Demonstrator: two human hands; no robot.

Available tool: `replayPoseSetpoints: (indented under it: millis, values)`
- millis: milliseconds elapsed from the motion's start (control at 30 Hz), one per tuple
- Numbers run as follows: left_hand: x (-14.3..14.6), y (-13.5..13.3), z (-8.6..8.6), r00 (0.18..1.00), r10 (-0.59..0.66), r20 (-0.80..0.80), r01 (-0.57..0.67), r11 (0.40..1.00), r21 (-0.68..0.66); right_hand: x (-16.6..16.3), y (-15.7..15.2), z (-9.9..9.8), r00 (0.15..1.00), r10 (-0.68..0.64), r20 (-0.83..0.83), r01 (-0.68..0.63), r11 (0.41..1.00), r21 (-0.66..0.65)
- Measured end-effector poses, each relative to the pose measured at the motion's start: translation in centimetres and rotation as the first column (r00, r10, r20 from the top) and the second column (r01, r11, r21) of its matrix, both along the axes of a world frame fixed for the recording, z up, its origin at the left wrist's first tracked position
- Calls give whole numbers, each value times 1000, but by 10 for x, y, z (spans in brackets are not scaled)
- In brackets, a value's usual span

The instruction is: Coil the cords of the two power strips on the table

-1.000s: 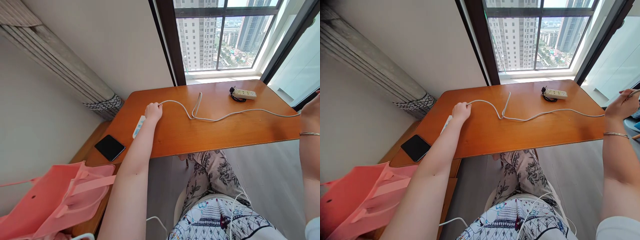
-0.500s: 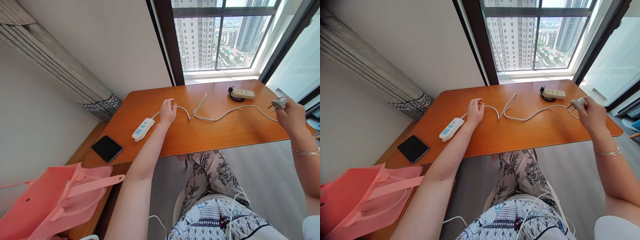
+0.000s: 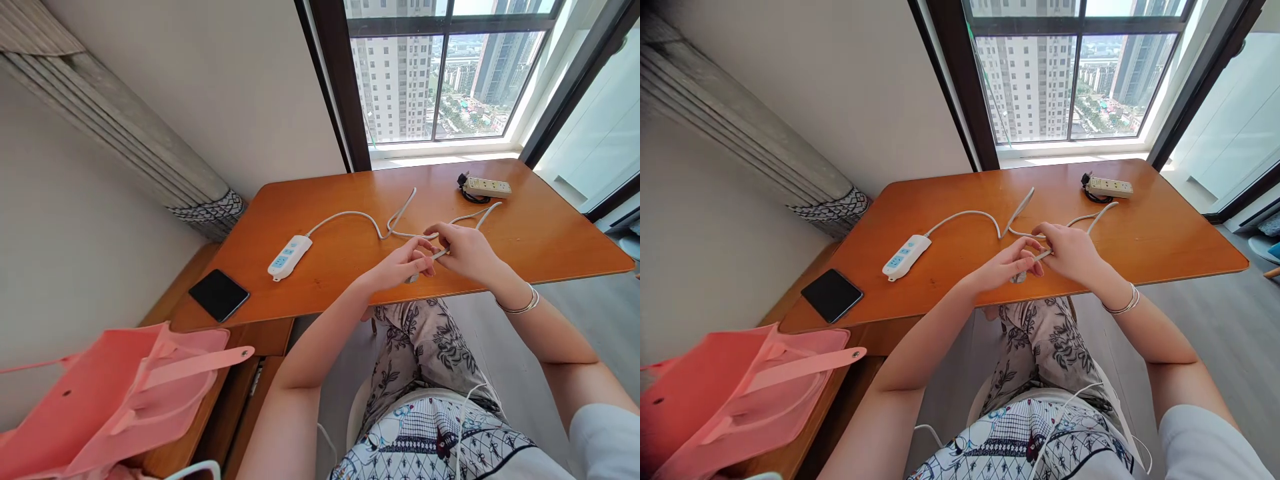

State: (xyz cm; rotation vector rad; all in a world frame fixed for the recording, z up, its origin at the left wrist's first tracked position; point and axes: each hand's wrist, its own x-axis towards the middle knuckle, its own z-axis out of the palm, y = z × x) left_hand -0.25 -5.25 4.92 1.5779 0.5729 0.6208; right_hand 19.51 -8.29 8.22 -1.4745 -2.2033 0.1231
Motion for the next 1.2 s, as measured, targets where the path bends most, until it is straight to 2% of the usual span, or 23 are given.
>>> replayPoseSetpoints:
  millis: [167, 300, 367, 433, 500, 567, 633, 700, 767, 833, 867, 900, 933, 1000, 1033, 1067, 1133, 1200]
  values:
    - [-13, -9, 10, 978, -43, -204, 40, 999, -22, -6, 8, -3, 994, 86, 62, -86, 996, -2]
    - [-36, -5, 22, 979, -71, -192, 70, 997, -15, 17, 15, -11, 999, 41, 17, -41, 999, -26]
    - [-47, -2, 24, 996, -35, -86, 33, 999, -29, 32, 19, -16, 1000, 4, 16, -5, 1000, 15]
    - [-56, 1, 23, 993, 65, 95, -62, 997, -41, 48, 23, -20, 1000, -28, 12, 27, 995, 94]
    - [-62, 2, 23, 933, 223, 282, -210, 975, -75, 61, 25, -23, 995, -87, -44, 92, 985, 144]
    - [-67, 2, 25, 818, 373, 438, -346, 927, -142, 71, 26, -27, 972, -143, -186, 160, 984, 76]
    - [-69, 2, 29, 702, 458, 545, -415, 885, -208, 77, 25, -29, 911, -149, -384, 124, 988, -89]
    - [-69, 3, 30, 638, 484, 599, -425, 870, -249, 78, 25, -29, 796, -143, -588, 30, 980, -199]
    - [-68, 4, 28, 640, 478, 602, -423, 873, -243, 78, 25, -23, 662, -150, -735, 42, 986, -163]
    - [-65, 4, 21, 697, 440, 566, -417, 891, -179, 80, 22, -9, 556, -132, -821, 225, 974, -4]
    - [-64, 4, 16, 742, 412, 528, -407, 904, -133, 83, 20, -1, 532, -100, -841, 347, 932, 108]
    - [-62, 3, 11, 794, 378, 476, -383, 919, -92, 86, 15, 9, 538, -63, -841, 454, 862, 225]
    - [-60, 3, 5, 844, 340, 415, -346, 936, -64, 90, 9, 18, 554, -7, -833, 561, 743, 366]
    - [-55, 1, -4, 917, 257, 304, -253, 966, -52, 98, -7, 34, 665, 51, -745, 614, 530, 585]
    - [-52, 1, -9, 937, 218, 271, -209, 976, -63, 100, -17, 39, 701, 90, -707, 639, 360, 680]
    - [-48, 0, -12, 948, 190, 255, -175, 981, -80, 101, -26, 43, 750, 35, -661, 611, 347, 711]
    - [-42, 0, -16, 947, 170, 271, -139, 982, -129, 98, -41, 42, 827, -96, -554, 527, 477, 704]
    - [-38, 1, -16, 921, 184, 343, -119, 972, -201, 91, -47, 35, 865, -173, -472, 443, 704, 555]
